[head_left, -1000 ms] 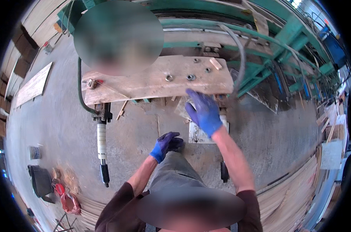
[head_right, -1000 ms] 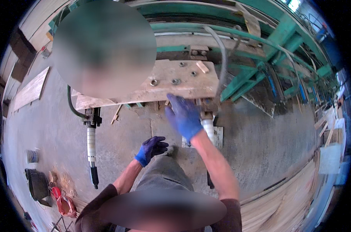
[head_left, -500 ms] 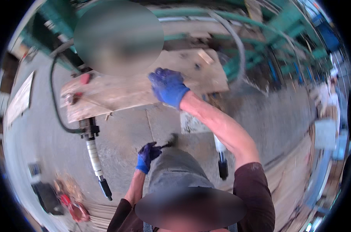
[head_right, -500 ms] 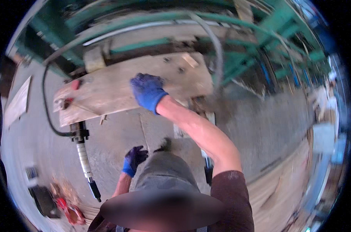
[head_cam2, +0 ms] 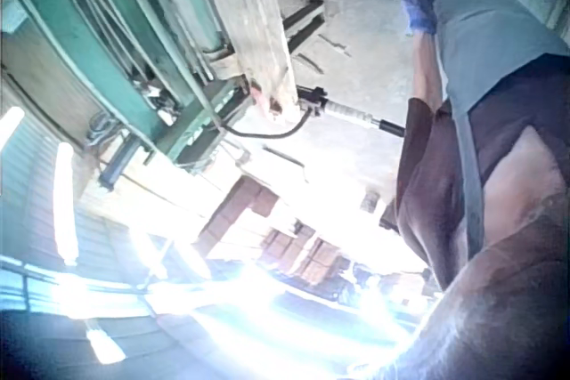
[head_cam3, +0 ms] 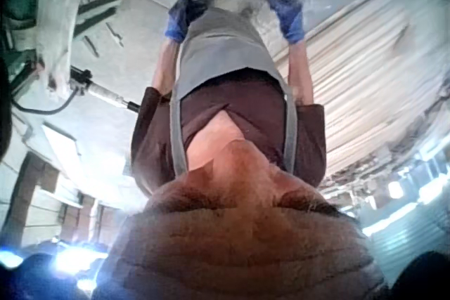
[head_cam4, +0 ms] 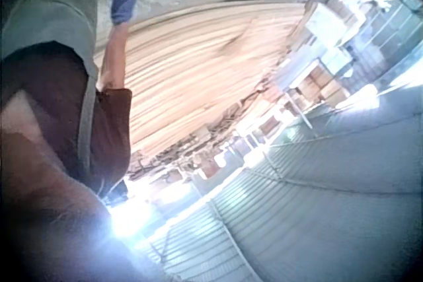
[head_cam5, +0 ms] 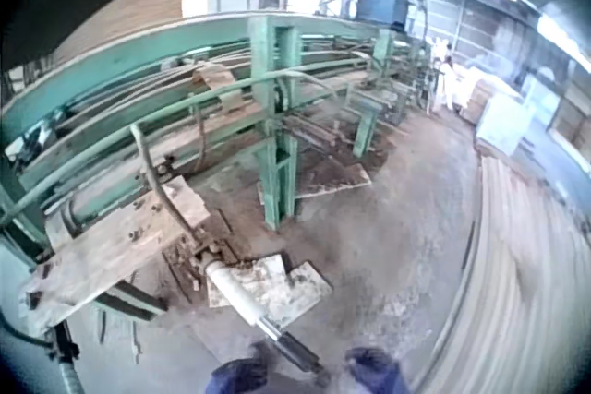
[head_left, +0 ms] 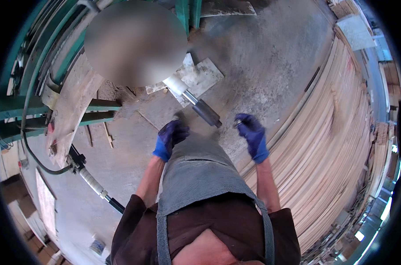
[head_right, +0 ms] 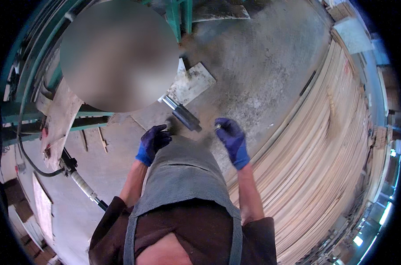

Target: The person handles a cylindrical tool and then stirs a white substance in a bucket using a wooden stick. They then pick up a stack of wooden planks and place them onto a metal rack.

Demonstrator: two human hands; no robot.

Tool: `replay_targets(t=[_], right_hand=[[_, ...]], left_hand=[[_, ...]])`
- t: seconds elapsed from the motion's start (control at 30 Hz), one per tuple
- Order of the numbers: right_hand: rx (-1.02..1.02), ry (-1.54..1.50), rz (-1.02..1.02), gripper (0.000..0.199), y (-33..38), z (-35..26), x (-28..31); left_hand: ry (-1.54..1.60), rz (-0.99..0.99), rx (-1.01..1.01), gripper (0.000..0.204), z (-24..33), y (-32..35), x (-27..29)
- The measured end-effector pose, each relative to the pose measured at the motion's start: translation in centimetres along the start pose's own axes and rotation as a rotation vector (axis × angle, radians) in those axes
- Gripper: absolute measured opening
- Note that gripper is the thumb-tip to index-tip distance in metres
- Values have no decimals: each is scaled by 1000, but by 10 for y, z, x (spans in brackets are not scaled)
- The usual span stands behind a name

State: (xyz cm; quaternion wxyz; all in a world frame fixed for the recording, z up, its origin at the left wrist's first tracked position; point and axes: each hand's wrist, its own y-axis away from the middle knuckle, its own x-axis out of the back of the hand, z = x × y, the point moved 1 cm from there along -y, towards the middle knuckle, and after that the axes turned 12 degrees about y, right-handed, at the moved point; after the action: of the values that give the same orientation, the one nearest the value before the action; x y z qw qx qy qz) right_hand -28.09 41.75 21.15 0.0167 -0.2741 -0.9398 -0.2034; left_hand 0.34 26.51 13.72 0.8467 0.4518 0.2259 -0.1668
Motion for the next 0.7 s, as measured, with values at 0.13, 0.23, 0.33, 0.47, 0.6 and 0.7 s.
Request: replay_targets(t=[0.13,0.23,0.33,0.47,0.6,0.7], right_hand=[[67,-98,104,29,28,59,-39],[163,-88,229,30,25,59,-53],[221,-35,290,31,20,56,-68],[252,86,346,32,18,41,-78],[239,115,391,33,19,40,-82],[227,242,391,34,21,31,-82]], left_hand=[[-189,-161,34,43,-9,4,-41],[-318,-224,50,42,-15,-1,-45],[-357,-220,69,40,-19,-7,-24],[-337,-144,154,37,-12,-13,-11],[-248,-129,241,37,-4,-14,3],[-214,-161,268,39,2,-16,8]])
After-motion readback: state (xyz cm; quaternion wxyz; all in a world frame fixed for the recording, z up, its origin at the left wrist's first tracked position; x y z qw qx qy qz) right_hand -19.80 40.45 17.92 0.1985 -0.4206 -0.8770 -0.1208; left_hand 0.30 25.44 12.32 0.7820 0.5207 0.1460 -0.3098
